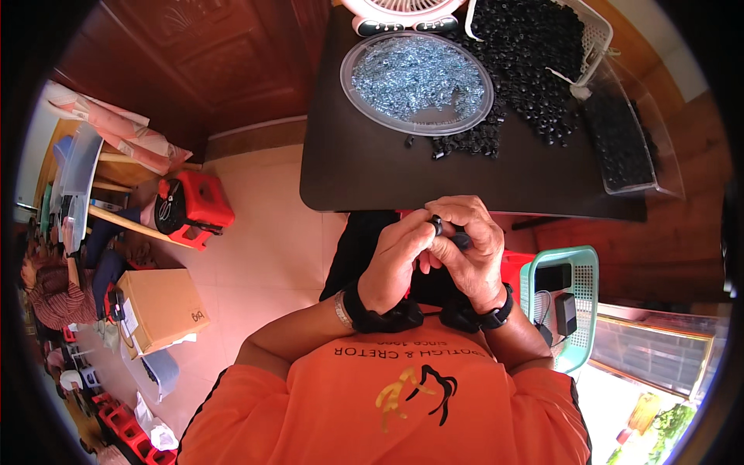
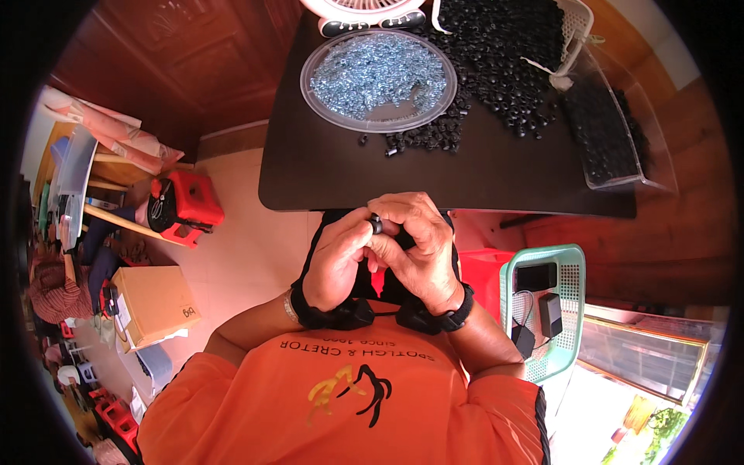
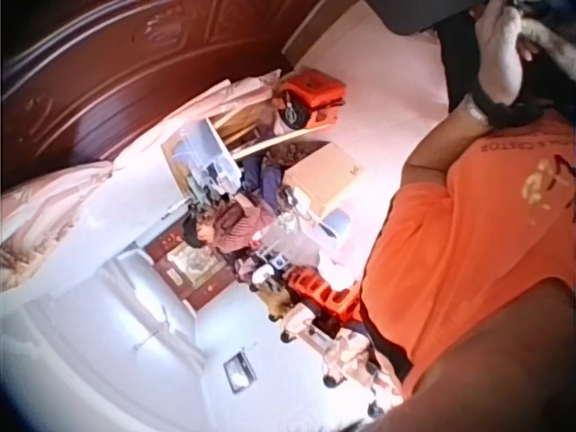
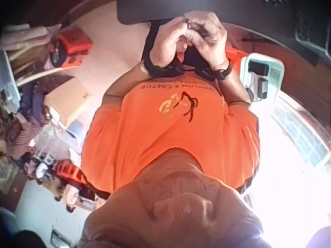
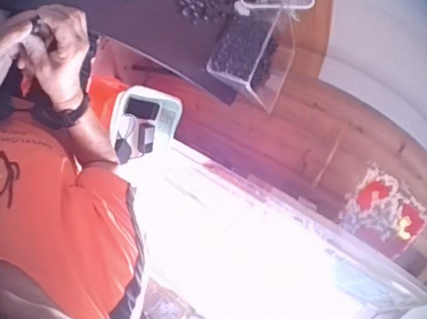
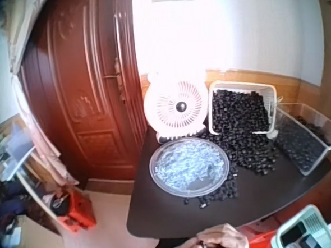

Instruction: Sort small black plastic components by inspecting them and placing them into a container.

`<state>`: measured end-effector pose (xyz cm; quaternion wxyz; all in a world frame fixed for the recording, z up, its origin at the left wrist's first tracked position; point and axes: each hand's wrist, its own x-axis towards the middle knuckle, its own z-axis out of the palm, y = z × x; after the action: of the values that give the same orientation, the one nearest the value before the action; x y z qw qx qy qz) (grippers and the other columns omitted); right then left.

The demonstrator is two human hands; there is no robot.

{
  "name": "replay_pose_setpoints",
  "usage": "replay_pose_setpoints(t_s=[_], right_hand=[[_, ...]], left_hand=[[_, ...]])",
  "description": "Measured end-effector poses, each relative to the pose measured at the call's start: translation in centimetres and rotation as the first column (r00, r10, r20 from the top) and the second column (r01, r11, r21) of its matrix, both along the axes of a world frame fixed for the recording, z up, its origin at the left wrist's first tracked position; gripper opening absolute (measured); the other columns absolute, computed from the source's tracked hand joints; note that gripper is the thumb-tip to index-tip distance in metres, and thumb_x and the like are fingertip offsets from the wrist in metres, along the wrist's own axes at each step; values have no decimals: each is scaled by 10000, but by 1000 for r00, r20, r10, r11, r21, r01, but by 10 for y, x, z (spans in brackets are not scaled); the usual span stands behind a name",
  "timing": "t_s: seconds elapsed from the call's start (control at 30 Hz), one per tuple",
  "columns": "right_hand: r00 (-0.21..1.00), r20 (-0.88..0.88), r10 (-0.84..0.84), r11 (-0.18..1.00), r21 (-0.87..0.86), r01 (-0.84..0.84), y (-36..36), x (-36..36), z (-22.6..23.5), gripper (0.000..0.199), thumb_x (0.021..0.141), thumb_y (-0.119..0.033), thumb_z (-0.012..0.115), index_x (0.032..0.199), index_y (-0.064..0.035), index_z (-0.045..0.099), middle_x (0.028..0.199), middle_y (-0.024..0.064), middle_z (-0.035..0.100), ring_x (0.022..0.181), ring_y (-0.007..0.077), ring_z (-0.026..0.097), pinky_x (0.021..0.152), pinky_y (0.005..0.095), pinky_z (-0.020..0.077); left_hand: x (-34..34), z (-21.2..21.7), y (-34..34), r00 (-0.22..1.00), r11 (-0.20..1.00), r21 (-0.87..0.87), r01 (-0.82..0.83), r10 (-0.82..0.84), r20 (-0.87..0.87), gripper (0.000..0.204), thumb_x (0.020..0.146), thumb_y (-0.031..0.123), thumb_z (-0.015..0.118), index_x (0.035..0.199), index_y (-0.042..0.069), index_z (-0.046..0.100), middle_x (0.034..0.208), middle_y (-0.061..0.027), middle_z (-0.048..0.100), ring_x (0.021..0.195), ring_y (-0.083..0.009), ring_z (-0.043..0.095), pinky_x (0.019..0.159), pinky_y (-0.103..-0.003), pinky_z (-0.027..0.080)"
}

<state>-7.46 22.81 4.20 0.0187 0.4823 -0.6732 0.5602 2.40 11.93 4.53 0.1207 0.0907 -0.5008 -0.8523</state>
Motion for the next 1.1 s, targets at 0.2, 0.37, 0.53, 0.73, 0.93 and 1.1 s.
replay_pose_setpoints(t_s=[0.2,0.37,0.53,0.73,0.93,1.1], right_hand=[[991,129,44,998,-59,-37,12,-6,5,320,699,-92,816,971,-48,654,991,91,674,909,252,619,829,357,484],[995,-66,-76,996,-43,73,36,-31,42,297,699,-135,827,919,-31,657,898,80,676,845,249,632,756,348,504],[774,-376,-509,850,-82,520,94,-80,134,277,699,-77,802,939,-25,673,851,96,657,752,206,610,708,325,502],[79,-647,-758,377,-336,863,157,-197,193,331,796,-190,724,1083,-35,666,985,146,668,916,306,635,819,386,497],[707,-306,-638,732,45,680,121,-185,134,199,808,-176,696,939,-26,698,812,103,697,715,203,657,695,314,514],[827,-215,-520,717,417,559,93,-207,44,270,718,-268,746,872,-51,705,784,130,688,746,279,674,699,364,523]], left_hand=[[-6,-3,0,992,992,13,122,-121,-44,302,974,230,413,1000,-10,595,804,-34,583,672,-85,535,577,-215,412],[-7,4,-13,996,991,-117,-59,51,-70,373,956,305,410,1003,-20,587,744,-90,599,585,-126,531,532,-236,404],[-4,26,-40,968,962,-149,-229,209,-138,307,939,270,423,964,8,581,729,-85,595,584,-112,536,530,-222,397],[-13,19,-75,938,928,-165,-333,308,-161,290,955,284,437,978,40,593,748,-53,599,596,-103,527,534,-220,388],[-15,2,-88,947,939,-138,-315,303,-101,266,945,275,456,954,49,597,727,-46,594,581,-104,530,505,-220,370],[-17,-1,-92,967,951,-173,-256,250,-59,284,945,322,496,934,63,612,724,-38,616,554,-85,536,466,-203,354]])
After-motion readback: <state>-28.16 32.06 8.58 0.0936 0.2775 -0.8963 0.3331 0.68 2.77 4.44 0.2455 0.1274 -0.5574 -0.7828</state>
